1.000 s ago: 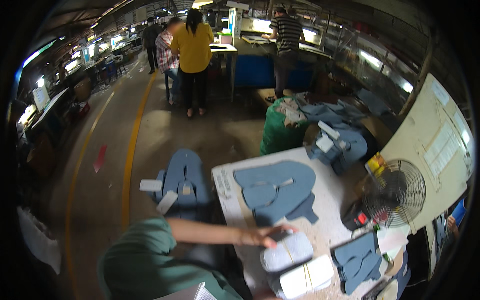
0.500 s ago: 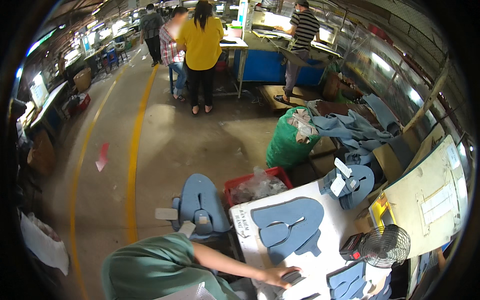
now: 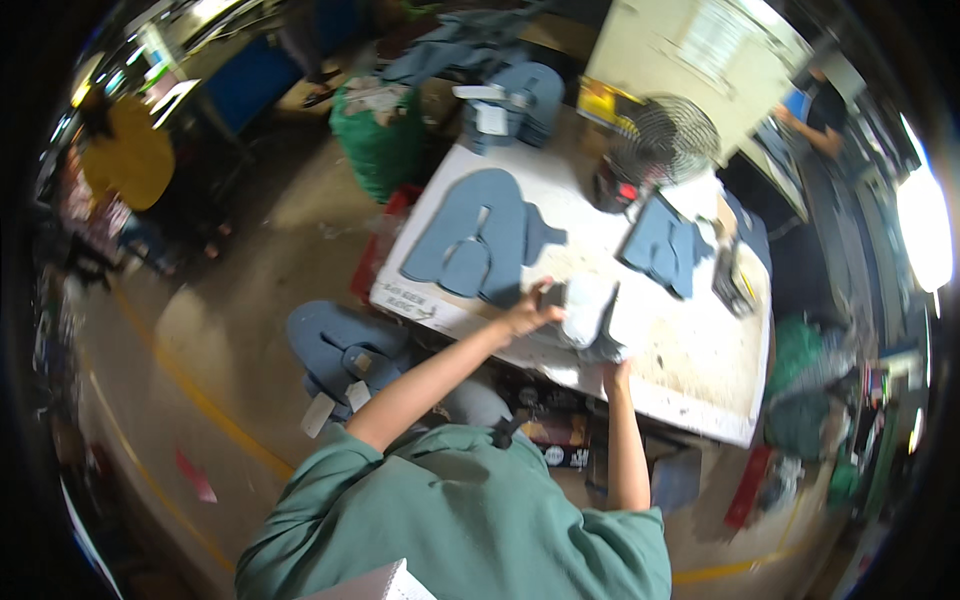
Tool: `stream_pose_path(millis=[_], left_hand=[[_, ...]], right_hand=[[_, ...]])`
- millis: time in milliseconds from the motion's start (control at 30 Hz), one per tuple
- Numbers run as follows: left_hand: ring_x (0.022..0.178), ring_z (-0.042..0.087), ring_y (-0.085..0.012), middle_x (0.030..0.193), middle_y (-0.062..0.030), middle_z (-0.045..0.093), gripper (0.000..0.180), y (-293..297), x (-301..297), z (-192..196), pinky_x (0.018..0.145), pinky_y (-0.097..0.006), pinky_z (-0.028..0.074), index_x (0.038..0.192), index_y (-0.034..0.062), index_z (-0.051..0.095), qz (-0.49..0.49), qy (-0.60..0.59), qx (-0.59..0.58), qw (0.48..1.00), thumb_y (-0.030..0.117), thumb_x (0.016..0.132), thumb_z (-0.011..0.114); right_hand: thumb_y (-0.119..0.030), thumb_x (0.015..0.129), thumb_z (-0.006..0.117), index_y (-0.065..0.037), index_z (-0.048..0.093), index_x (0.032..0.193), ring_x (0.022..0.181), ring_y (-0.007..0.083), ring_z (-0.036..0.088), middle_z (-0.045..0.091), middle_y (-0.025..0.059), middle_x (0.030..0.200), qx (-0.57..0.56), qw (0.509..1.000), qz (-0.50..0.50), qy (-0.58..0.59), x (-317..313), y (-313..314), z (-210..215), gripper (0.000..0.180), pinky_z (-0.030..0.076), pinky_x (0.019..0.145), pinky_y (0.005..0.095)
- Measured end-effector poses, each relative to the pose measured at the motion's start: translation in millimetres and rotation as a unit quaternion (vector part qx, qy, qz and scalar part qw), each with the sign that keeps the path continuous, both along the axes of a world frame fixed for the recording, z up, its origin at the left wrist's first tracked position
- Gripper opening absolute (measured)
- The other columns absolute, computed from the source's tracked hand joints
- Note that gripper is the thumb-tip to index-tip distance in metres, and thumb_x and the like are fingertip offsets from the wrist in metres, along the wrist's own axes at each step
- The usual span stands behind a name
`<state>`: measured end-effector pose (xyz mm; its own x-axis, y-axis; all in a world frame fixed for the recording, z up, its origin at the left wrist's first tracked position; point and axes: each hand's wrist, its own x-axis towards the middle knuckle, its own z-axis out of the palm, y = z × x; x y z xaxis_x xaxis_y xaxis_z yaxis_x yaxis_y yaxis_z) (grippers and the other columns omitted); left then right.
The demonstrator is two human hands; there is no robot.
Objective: The person repeatedly picks up small white insole-like pieces and blue fabric pieces, aligns them, and stacks them into neat piles on the table. The person occasionally reorganizes the stacks and moves them to the side.
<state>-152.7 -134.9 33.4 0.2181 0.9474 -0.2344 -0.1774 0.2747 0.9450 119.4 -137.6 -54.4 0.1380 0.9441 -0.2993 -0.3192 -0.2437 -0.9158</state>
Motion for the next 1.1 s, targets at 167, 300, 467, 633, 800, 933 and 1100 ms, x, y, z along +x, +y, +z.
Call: stream_pose_path(millis=[167, 300, 467, 633, 800, 933, 1100], left_hand=[[0.138, 0.031, -0.0314, 0.149, -0.0193, 0.029, 0.108, -2.4, -7.0, 21.4, 0.113, -0.040, 0.026, 0.152, 0.0123, 0.018, -0.053, 0.022, -0.040, 0.998, 0.056, 0.068, 0.072], [0.141, 0.026, -0.0307, 0.152, -0.0190, 0.026, 0.110, -0.8, -9.9, 27.7, 0.114, -0.042, 0.023, 0.153, 0.0114, 0.013, -0.069, 0.042, -0.040, 0.996, 0.058, 0.070, 0.069], [0.143, 0.023, -0.0312, 0.153, -0.0210, 0.023, 0.114, 0.3, -8.3, 42.3, 0.115, -0.046, 0.021, 0.154, 0.0096, 0.008, -0.062, 0.007, -0.089, 0.994, 0.060, 0.072, 0.068], [0.131, 0.037, -0.0319, 0.141, -0.0180, 0.037, 0.102, -3.7, -10.8, 49.2, 0.099, -0.050, 0.042, 0.149, 0.0133, 0.022, -0.032, -0.034, -0.137, 0.989, 0.056, 0.071, 0.072], [0.126, 0.042, -0.0317, 0.136, -0.0171, 0.040, 0.096, -5.7, -29.9, 36.2, 0.087, -0.050, 0.050, 0.147, 0.0130, 0.026, -0.026, -0.072, -0.148, 0.986, 0.049, 0.070, 0.071], [0.128, 0.040, -0.0308, 0.136, -0.0163, 0.038, 0.095, -18.0, -40.5, 39.0, 0.089, -0.047, 0.051, 0.147, 0.0123, 0.026, -0.024, -0.054, -0.120, 0.991, 0.047, 0.072, 0.071], [0.131, 0.037, -0.0304, 0.139, -0.0155, 0.036, 0.095, -35.1, -48.8, 71.9, 0.098, -0.051, 0.044, 0.148, 0.0163, 0.024, -0.043, -0.058, -0.100, 0.992, 0.047, 0.072, 0.072]], right_hand=[[-0.062, 0.096, 0.036, -0.007, 0.034, 0.146, 0.125, 0.0283, 0.049, 0.049, 0.0117, 0.139, -0.080, 0.997, -0.009, 0.006, 2.6, 14.2, 42.1, 0.074, 0.044, 0.096, 0.0484], [-0.064, 0.094, 0.038, -0.007, 0.036, 0.146, 0.124, 0.0249, 0.050, 0.050, 0.0107, 0.139, -0.160, 0.985, 0.028, -0.062, -2.6, 12.7, 51.5, 0.077, 0.046, 0.094, 0.0412], [-0.064, 0.097, 0.031, -0.006, 0.039, 0.145, 0.128, 0.0204, 0.046, 0.050, 0.0083, 0.140, -0.141, 0.983, 0.006, -0.121, -28.6, -3.9, 66.8, 0.075, 0.034, 0.106, 0.0348], [-0.065, 0.096, 0.031, -0.006, 0.039, 0.145, 0.128, 0.0210, 0.048, 0.052, 0.0085, 0.139, -0.093, 0.995, 0.024, -0.013, -53.3, -7.3, 96.8, 0.077, 0.033, 0.108, 0.0350], [-0.063, 0.097, 0.034, -0.004, 0.037, 0.145, 0.129, 0.0217, 0.047, 0.050, 0.0115, 0.140, -0.098, 0.991, 0.051, 0.072, -67.1, -5.1, 109.3, 0.076, 0.035, 0.108, 0.0339], [-0.056, 0.100, 0.030, -0.008, 0.043, 0.141, 0.116, 0.0187, 0.058, 0.057, 0.0073, 0.132, -0.092, 0.994, 0.026, 0.059, -82.4, -7.3, 105.6, 0.064, 0.043, 0.100, 0.0329], [-0.064, 0.096, 0.034, -0.009, 0.030, 0.150, 0.132, 0.0225, 0.045, 0.043, 0.0103, 0.146, -0.046, 0.993, 0.054, 0.091, -92.4, -28.8, 120.4, 0.077, 0.033, 0.110, 0.0344]])
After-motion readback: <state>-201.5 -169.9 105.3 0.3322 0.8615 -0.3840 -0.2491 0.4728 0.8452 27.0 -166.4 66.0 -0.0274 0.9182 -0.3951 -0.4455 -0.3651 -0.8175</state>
